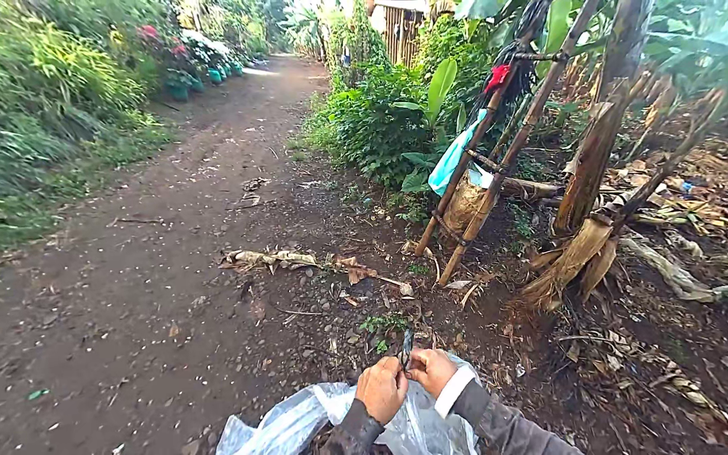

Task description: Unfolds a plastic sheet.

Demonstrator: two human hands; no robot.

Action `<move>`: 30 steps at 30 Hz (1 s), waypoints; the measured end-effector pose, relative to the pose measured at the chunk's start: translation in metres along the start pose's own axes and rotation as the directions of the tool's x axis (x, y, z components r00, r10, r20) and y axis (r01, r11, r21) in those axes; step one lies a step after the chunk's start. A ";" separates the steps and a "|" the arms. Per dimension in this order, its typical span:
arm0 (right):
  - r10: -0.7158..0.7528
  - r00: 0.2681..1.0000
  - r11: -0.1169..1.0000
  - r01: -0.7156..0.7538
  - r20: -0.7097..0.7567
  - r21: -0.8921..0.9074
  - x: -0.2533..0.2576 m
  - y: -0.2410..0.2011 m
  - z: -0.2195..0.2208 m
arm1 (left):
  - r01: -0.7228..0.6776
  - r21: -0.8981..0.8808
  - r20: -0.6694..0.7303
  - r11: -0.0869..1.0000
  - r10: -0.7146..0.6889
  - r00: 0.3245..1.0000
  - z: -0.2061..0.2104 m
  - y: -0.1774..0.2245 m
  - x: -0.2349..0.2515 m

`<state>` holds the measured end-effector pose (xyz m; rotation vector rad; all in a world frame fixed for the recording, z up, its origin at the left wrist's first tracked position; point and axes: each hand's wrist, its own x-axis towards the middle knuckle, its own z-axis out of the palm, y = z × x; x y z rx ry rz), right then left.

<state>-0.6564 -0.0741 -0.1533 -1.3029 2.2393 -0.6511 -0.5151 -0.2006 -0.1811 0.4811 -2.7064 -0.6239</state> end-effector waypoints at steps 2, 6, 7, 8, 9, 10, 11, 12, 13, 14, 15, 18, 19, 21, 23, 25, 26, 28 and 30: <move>0.071 0.997 0.992 -0.073 -0.019 -0.107 0.000 -0.008 0.004 | 0.053 -0.082 0.037 0.995 -0.051 0.998 0.000 0.004 -0.005; 0.041 0.999 0.999 -0.041 -0.003 -0.020 0.002 0.005 0.014 | 0.105 -0.344 0.081 0.933 -0.082 0.993 0.006 0.016 -0.015; 0.016 1.000 1.000 -0.016 -0.004 0.025 0.002 0.005 0.012 | 0.110 -0.355 0.025 0.929 -0.108 0.994 0.008 0.013 -0.013; 0.003 1.000 0.998 -0.003 -0.001 0.058 0.001 0.003 0.010 | 0.126 -0.374 -0.002 0.919 -0.136 0.991 0.007 0.007 -0.010; -0.003 1.000 0.996 0.002 0.013 0.086 -0.001 -0.001 0.005 | 0.146 -0.415 0.006 0.898 -0.158 0.987 0.005 0.001 -0.007; -0.011 1.000 0.994 0.008 0.026 0.109 -0.002 -0.003 0.001 | 0.177 -0.469 0.047 0.865 -0.176 0.983 0.002 -0.005 -0.004; -0.026 0.999 0.989 0.021 0.035 0.143 -0.003 -0.003 -0.002 | 0.221 -0.524 0.110 0.822 -0.192 0.975 0.000 -0.009 -0.002; -0.050 0.998 0.981 0.042 0.039 0.187 -0.004 -0.001 -0.004 | 0.270 -0.581 0.180 0.768 -0.202 0.963 -0.001 -0.013 -0.001; -0.091 0.995 0.970 0.082 0.027 0.230 -0.003 0.003 -0.002 | 0.313 -0.632 0.241 0.709 -0.204 0.949 -0.003 -0.015 0.000; -0.137 0.990 0.956 0.125 0.029 0.265 -0.003 0.007 -0.001 | 0.342 -0.668 0.292 0.661 -0.190 0.937 -0.006 -0.018 0.000; -0.188 0.981 0.940 0.168 0.043 0.297 -0.002 0.012 -0.001 | 0.354 -0.692 0.333 0.629 -0.157 0.930 -0.009 -0.021 -0.001; -0.297 0.950 0.893 0.240 0.098 0.381 -0.002 0.022 0.000 | 0.299 -0.665 0.363 0.685 -0.053 0.930 -0.015 -0.027 0.002; -0.304 0.944 0.894 0.236 0.128 0.380 -0.003 0.022 -0.001 | 0.238 -0.593 0.333 0.770 -0.035 0.942 -0.015 -0.027 0.002; -0.268 0.951 0.917 0.203 0.153 0.343 -0.002 0.019 -0.001 | 0.098 -0.364 0.236 0.926 -0.010 0.972 -0.017 -0.021 0.004; -0.200 0.971 0.948 0.158 0.131 0.278 -0.002 0.011 0.002 | 0.045 -0.193 0.266 0.980 0.008 0.964 -0.022 -0.017 0.007; -0.150 0.987 0.961 0.131 0.060 0.242 -0.005 0.004 0.005 | 0.076 -0.277 0.321 0.958 0.018 0.947 -0.022 -0.018 0.008; -0.136 0.991 0.960 0.131 0.001 0.246 -0.006 0.003 0.006 | 0.125 -0.369 0.336 0.921 0.007 0.942 -0.021 -0.021 0.008; -0.119 0.990 0.959 0.133 -0.070 0.252 -0.005 0.005 0.007 | 0.226 -0.554 0.369 0.802 -0.007 0.930 -0.020 -0.024 0.006; -0.126 0.991 0.964 0.134 -0.050 0.228 -0.004 0.004 0.004 | 0.282 -0.602 0.383 0.747 -0.039 0.923 -0.020 -0.023 0.006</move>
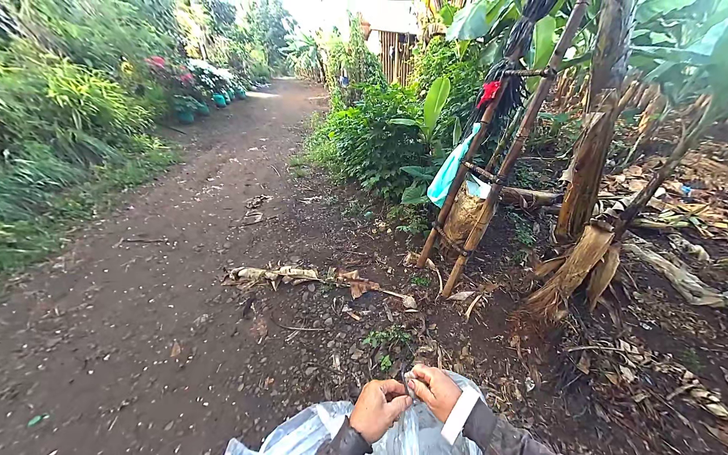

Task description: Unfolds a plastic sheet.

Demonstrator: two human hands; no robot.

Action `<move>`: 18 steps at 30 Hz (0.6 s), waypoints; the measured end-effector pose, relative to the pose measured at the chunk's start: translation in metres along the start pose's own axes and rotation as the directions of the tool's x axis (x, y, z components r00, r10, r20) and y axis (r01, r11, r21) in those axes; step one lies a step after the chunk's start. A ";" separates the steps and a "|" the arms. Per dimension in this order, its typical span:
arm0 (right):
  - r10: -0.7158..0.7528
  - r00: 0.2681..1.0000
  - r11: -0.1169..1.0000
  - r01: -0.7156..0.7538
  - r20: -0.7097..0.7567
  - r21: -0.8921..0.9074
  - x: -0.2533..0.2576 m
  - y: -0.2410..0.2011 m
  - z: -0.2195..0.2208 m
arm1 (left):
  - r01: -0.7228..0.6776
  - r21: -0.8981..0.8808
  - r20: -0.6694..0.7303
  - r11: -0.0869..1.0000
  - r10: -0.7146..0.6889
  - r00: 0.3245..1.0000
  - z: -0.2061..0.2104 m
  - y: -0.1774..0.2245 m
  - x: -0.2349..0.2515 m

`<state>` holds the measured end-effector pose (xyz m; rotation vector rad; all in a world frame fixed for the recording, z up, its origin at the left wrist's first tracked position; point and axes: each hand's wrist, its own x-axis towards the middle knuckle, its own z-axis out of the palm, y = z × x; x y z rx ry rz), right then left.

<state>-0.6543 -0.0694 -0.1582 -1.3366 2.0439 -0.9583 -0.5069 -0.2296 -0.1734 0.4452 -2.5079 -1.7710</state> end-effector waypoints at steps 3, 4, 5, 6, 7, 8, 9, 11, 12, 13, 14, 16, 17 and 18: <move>0.018 0.999 0.995 -0.013 0.046 -0.101 0.000 -0.003 0.000 | 0.049 0.157 -0.021 0.986 -0.046 0.999 0.000 0.005 0.006; 0.029 0.999 0.992 -0.024 0.038 -0.128 0.001 -0.003 0.000 | 0.052 0.233 -0.018 0.971 -0.049 0.999 0.000 0.008 0.008; 0.047 0.999 0.988 -0.044 0.019 -0.150 0.001 -0.002 0.002 | 0.059 0.322 -0.023 0.945 -0.054 0.998 0.001 0.012 0.008; 0.069 0.998 0.983 -0.069 -0.007 -0.172 0.002 -0.001 0.004 | 0.079 0.407 -0.036 0.910 -0.070 0.997 0.004 0.017 0.008; 0.101 0.994 0.975 -0.105 -0.034 -0.195 0.004 -0.001 0.006 | 0.114 0.476 -0.058 0.872 -0.098 0.994 0.007 0.024 0.006; 0.139 0.988 0.967 -0.149 -0.061 -0.208 0.005 -0.003 0.009 | 0.152 0.526 -0.088 0.837 -0.125 0.988 0.012 0.030 0.004; 0.187 0.979 0.958 -0.199 -0.077 -0.208 0.006 -0.007 0.009 | 0.188 0.563 -0.115 0.805 -0.149 0.982 0.018 0.036 0.002; 0.277 0.955 0.930 -0.294 -0.107 -0.219 0.010 -0.013 0.013 | 0.233 0.631 -0.146 0.740 -0.181 0.972 0.029 0.045 -0.002; 0.314 0.942 0.916 -0.333 -0.117 -0.225 0.012 -0.014 0.015 | 0.228 0.656 -0.165 0.719 -0.158 0.974 0.035 0.046 -0.004; 0.345 0.931 0.903 -0.364 -0.121 -0.229 0.013 -0.017 0.015 | 0.200 0.679 -0.191 0.706 -0.094 0.977 0.040 0.044 -0.007; 0.366 0.922 0.894 -0.386 -0.126 -0.227 0.015 -0.019 0.014 | 0.150 0.708 -0.225 0.690 0.018 0.974 0.045 0.039 -0.009; 0.401 0.908 0.885 -0.419 -0.124 -0.205 0.016 -0.022 0.013 | -0.029 0.786 -0.283 0.617 0.402 0.871 0.053 0.011 -0.007; 0.411 0.904 0.884 -0.427 -0.121 -0.192 0.016 -0.021 0.012 | -0.122 0.808 -0.282 0.577 0.560 0.779 0.052 -0.003 -0.003; 0.410 0.905 0.886 -0.425 -0.117 -0.184 0.016 -0.021 0.011 | -0.195 0.793 -0.283 0.577 0.632 0.721 0.051 -0.015 0.000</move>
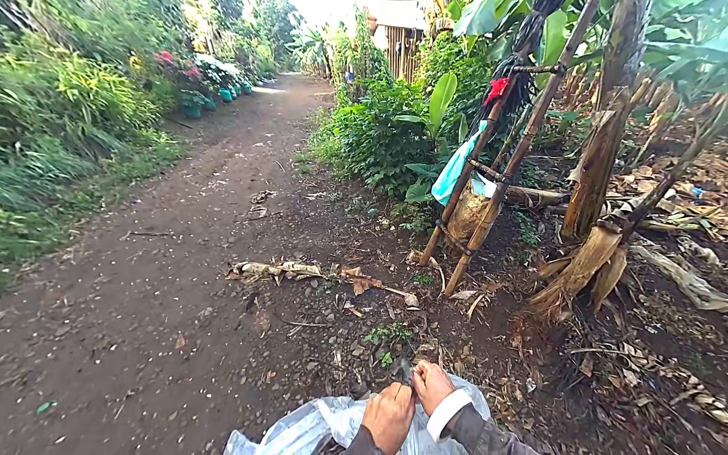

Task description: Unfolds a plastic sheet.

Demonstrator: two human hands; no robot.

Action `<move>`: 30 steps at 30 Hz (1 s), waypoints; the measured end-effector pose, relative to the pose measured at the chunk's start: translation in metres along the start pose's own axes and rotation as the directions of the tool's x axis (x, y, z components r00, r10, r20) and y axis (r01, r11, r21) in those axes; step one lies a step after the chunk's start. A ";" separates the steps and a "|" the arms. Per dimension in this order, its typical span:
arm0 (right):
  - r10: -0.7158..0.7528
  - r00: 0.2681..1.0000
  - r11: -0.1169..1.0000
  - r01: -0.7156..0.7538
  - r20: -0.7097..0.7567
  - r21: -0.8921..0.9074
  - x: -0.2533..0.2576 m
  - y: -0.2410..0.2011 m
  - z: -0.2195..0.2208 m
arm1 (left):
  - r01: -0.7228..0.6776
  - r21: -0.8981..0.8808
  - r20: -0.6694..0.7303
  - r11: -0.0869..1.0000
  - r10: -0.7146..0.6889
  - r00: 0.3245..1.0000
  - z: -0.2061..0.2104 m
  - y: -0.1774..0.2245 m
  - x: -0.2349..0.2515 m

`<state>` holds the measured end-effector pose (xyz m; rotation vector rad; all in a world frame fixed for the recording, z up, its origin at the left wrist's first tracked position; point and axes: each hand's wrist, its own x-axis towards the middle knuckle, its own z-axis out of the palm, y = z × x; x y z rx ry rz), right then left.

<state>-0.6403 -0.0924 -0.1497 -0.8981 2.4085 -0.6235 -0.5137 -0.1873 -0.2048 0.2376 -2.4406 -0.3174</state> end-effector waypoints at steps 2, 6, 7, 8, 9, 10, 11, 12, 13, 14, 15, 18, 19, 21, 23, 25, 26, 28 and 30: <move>-0.055 0.998 0.998 0.054 0.009 0.035 -0.001 0.003 0.000 | 0.146 -0.265 0.041 0.953 -0.140 0.989 0.001 -0.008 -0.004; -0.258 0.964 0.939 0.235 0.063 0.253 0.006 0.016 -0.002 | 0.691 -0.698 0.540 0.189 -0.495 0.681 -0.017 -0.012 0.007; -0.297 0.950 0.914 0.254 0.098 0.317 0.009 0.017 -0.003 | 0.692 -0.717 0.563 0.084 -0.515 0.646 -0.017 -0.012 0.007; -0.323 0.937 0.897 0.258 0.134 0.360 0.012 0.018 -0.004 | 0.680 -0.733 0.558 0.038 -0.537 0.632 -0.015 -0.011 0.007; -0.336 0.930 0.884 0.255 0.152 0.392 0.015 0.019 -0.003 | 0.665 -0.747 0.547 0.013 -0.557 0.625 -0.012 -0.011 0.007; -0.334 0.931 0.874 0.248 0.146 0.419 0.018 0.020 0.001 | 0.648 -0.762 0.539 -0.014 -0.569 0.621 -0.008 -0.011 0.006; -0.323 0.939 0.861 0.239 0.120 0.448 0.018 0.019 0.004 | 0.627 -0.777 0.535 -0.048 -0.575 0.619 -0.005 -0.012 0.005; -0.306 0.948 0.853 0.232 0.089 0.467 0.016 0.016 0.005 | 0.602 -0.794 0.534 -0.089 -0.576 0.619 -0.002 -0.013 0.004; -0.290 0.955 0.852 0.229 0.060 0.471 0.014 0.012 0.005 | 0.581 -0.804 0.539 -0.129 -0.572 0.619 0.000 -0.014 0.003; -0.286 0.958 0.850 0.241 0.026 0.468 0.012 0.011 0.007 | 0.573 -0.805 0.548 -0.153 -0.561 0.621 0.000 -0.015 0.002; -0.289 0.957 0.845 0.260 -0.009 0.467 0.011 0.010 0.010 | 0.587 -0.797 0.558 -0.140 -0.542 0.629 -0.002 -0.017 0.000; -0.333 0.942 0.844 0.318 -0.042 0.432 0.010 0.008 0.011 | 0.698 -0.708 0.593 0.107 -0.446 0.670 -0.013 -0.027 -0.001; -0.351 0.936 0.853 0.331 -0.024 0.404 0.010 0.007 0.010 | 0.706 -0.676 0.589 0.212 -0.421 0.690 -0.016 -0.030 -0.002; -0.367 0.930 0.873 0.336 0.023 0.353 0.009 0.004 0.010 | 0.681 -0.602 0.567 0.418 -0.376 0.733 -0.019 -0.037 -0.002; -0.383 0.921 0.885 0.342 0.077 0.316 0.008 0.003 0.013 | 0.662 -0.532 0.561 0.529 -0.365 0.743 -0.023 -0.046 -0.002; -0.376 0.916 0.914 0.341 0.141 0.222 0.005 0.001 0.018 | 0.675 -0.484 0.559 0.557 -0.397 0.728 -0.031 -0.052 0.001; -0.368 0.916 0.924 0.342 0.159 0.170 0.005 0.000 0.023 | 0.671 -0.447 0.551 0.591 -0.409 0.727 -0.033 -0.053 0.003; -0.327 0.931 0.945 0.318 0.158 0.081 0.008 -0.005 0.035 | 0.629 -0.344 0.543 0.697 -0.399 0.739 -0.037 -0.051 0.006; -0.269 0.946 0.962 0.272 0.181 0.010 0.015 -0.012 0.043 | 0.551 -0.234 0.546 0.801 -0.360 0.756 -0.040 -0.055 0.007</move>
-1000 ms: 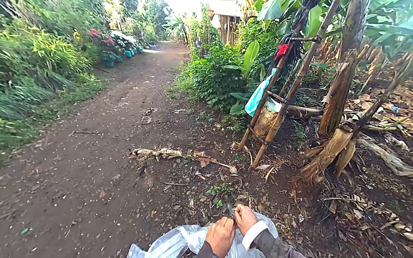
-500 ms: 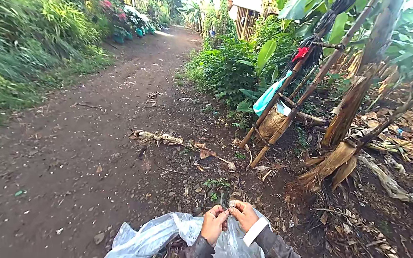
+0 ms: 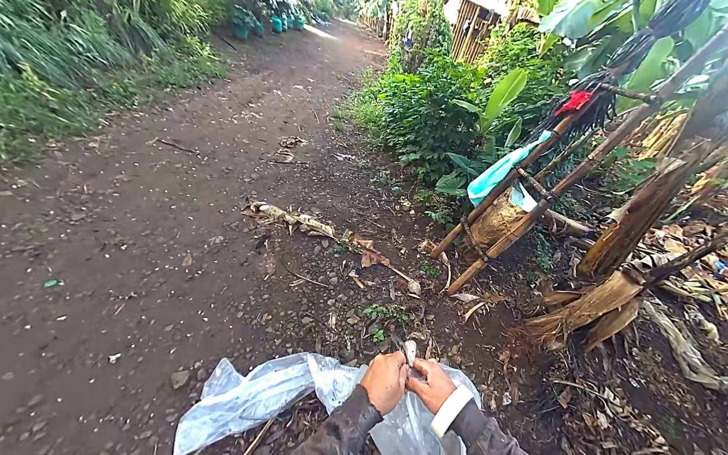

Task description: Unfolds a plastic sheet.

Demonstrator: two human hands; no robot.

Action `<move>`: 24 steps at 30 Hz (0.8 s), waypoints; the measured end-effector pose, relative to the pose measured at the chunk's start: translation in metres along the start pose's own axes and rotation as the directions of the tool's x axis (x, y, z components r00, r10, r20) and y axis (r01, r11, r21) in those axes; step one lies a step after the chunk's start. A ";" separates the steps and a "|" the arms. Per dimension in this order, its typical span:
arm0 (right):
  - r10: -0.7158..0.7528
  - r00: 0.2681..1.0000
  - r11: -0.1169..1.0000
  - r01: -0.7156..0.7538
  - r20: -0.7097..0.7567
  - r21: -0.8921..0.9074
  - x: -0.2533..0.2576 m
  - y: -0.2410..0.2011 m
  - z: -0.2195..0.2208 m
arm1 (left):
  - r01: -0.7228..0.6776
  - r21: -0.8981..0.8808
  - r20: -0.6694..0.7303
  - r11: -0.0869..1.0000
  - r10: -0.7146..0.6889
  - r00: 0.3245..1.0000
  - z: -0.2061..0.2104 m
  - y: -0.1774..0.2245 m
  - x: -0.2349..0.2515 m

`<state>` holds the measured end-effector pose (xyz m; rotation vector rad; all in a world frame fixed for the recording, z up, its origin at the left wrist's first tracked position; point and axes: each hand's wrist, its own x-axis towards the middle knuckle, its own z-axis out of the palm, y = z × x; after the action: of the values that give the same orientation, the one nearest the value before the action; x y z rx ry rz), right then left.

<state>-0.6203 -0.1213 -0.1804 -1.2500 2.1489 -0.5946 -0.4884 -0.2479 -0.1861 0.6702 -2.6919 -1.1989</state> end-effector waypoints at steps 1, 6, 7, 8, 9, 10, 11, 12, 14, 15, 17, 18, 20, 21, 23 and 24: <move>0.016 1.000 0.999 -0.015 0.002 -0.048 0.005 -0.001 0.003 | -0.010 0.071 0.010 0.997 0.010 1.000 -0.002 -0.003 0.000; 0.011 0.995 0.993 -0.023 -0.104 -0.115 0.011 -0.023 -0.003 | -0.039 0.091 -0.145 0.995 0.052 0.988 -0.011 -0.020 0.009; 0.000 0.991 0.997 -0.010 -0.132 -0.073 0.012 -0.025 -0.005 | -0.041 0.061 -0.184 0.997 0.052 0.981 -0.011 -0.021 0.010; -0.014 0.989 1.000 0.012 -0.146 -0.019 0.014 -0.026 -0.007 | -0.041 0.034 -0.216 0.999 0.047 0.975 -0.011 -0.022 0.012; -0.025 0.989 0.999 0.030 -0.145 0.029 0.016 -0.025 -0.009 | -0.034 0.017 -0.234 0.999 0.037 0.971 -0.011 -0.022 0.012; -0.030 0.990 0.998 0.037 -0.135 0.050 0.017 -0.024 -0.011 | -0.022 0.011 -0.238 1.000 0.024 0.971 -0.011 -0.021 0.010; -0.033 0.991 0.998 0.039 -0.130 0.043 0.017 -0.023 -0.011 | -0.012 0.011 -0.242 1.000 0.015 0.970 -0.009 -0.020 0.008; -0.039 0.989 0.999 0.042 -0.140 0.015 0.016 -0.022 -0.010 | -0.012 0.020 -0.257 1.000 0.017 0.966 -0.007 -0.019 0.005; -0.082 0.981 0.993 0.065 -0.177 -0.099 0.014 -0.022 -0.003 | -0.001 0.059 -0.279 0.998 0.018 0.960 -0.004 -0.016 -0.001; -0.131 0.971 0.978 0.094 -0.200 -0.185 0.013 -0.022 0.001 | 0.006 0.077 -0.284 0.997 0.017 0.959 -0.003 -0.014 -0.003; -0.220 0.951 0.930 0.137 -0.218 -0.341 0.011 -0.018 0.010 | 0.035 0.117 -0.253 0.992 -0.005 0.968 0.001 -0.009 -0.008; -0.244 0.948 0.906 0.148 -0.205 -0.397 0.010 -0.017 0.014 | 0.053 0.137 -0.221 0.989 -0.022 0.975 0.003 -0.008 -0.009; -0.280 0.946 0.858 0.170 -0.165 -0.484 0.005 -0.014 0.020 | 0.070 0.166 -0.158 0.984 -0.043 0.986 0.007 -0.007 -0.010; -0.275 0.953 0.841 0.176 -0.124 -0.512 0.003 -0.014 0.020 | 0.072 0.161 -0.137 0.984 -0.050 0.989 0.008 -0.008 -0.008; -0.209 0.978 0.846 0.173 -0.014 -0.504 0.004 -0.012 0.011 | 0.069 0.099 -0.123 0.993 -0.057 0.991 0.011 -0.014 0.000; -0.156 0.987 0.877 0.160 0.046 -0.454 0.005 -0.009 0.005 | 0.064 0.047 -0.120 0.997 -0.058 0.991 0.014 -0.019 0.002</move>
<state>-0.6135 -0.1300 -0.1795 -1.6845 2.2707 -0.1391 -0.4877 -0.2509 -0.2094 0.8099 -2.6297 -1.0708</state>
